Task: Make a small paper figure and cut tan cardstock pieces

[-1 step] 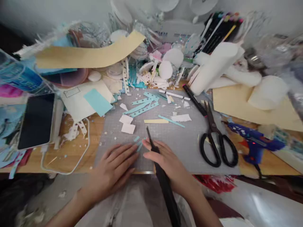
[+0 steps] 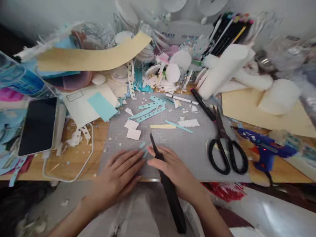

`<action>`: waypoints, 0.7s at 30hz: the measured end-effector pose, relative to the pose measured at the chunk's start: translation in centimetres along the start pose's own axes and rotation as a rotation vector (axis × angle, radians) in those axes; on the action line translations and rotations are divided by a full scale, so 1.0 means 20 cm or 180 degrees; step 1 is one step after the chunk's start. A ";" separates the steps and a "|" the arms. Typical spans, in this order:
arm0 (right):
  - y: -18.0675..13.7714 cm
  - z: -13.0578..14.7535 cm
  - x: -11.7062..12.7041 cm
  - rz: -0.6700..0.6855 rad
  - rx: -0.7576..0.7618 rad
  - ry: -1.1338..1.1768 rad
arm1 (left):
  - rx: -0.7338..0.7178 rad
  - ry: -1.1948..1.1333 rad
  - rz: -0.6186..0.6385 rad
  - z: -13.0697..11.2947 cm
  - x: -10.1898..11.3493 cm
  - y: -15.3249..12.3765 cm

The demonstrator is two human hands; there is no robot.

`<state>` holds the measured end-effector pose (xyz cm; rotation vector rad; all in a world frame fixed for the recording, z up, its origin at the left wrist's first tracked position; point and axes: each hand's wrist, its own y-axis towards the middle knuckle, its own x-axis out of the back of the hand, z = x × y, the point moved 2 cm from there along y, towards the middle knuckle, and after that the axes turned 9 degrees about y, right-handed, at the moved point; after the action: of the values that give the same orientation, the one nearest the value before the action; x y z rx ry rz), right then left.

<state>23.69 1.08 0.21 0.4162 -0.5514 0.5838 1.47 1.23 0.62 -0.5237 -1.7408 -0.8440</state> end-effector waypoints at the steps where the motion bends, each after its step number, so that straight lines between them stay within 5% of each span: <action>1: 0.02 0.00 0.01 0.0064 0.0094 -0.0091 | 0.0006 0.0016 0.0001 0.00 0.00 0.00; 11: 0.02 0.07 0.00 0.0117 0.0200 -0.0658 | 0.0297 -0.0006 -0.0140 0.00 0.00 0.00; 21: 0.01 0.11 -0.11 -0.0338 0.0094 -0.1272 | 0.0251 0.0006 0.0020 -0.01 0.00 0.00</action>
<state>21.31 -0.80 0.61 0.5918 -0.8974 0.4073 1.57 1.11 0.60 -0.4754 -1.7622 -0.7678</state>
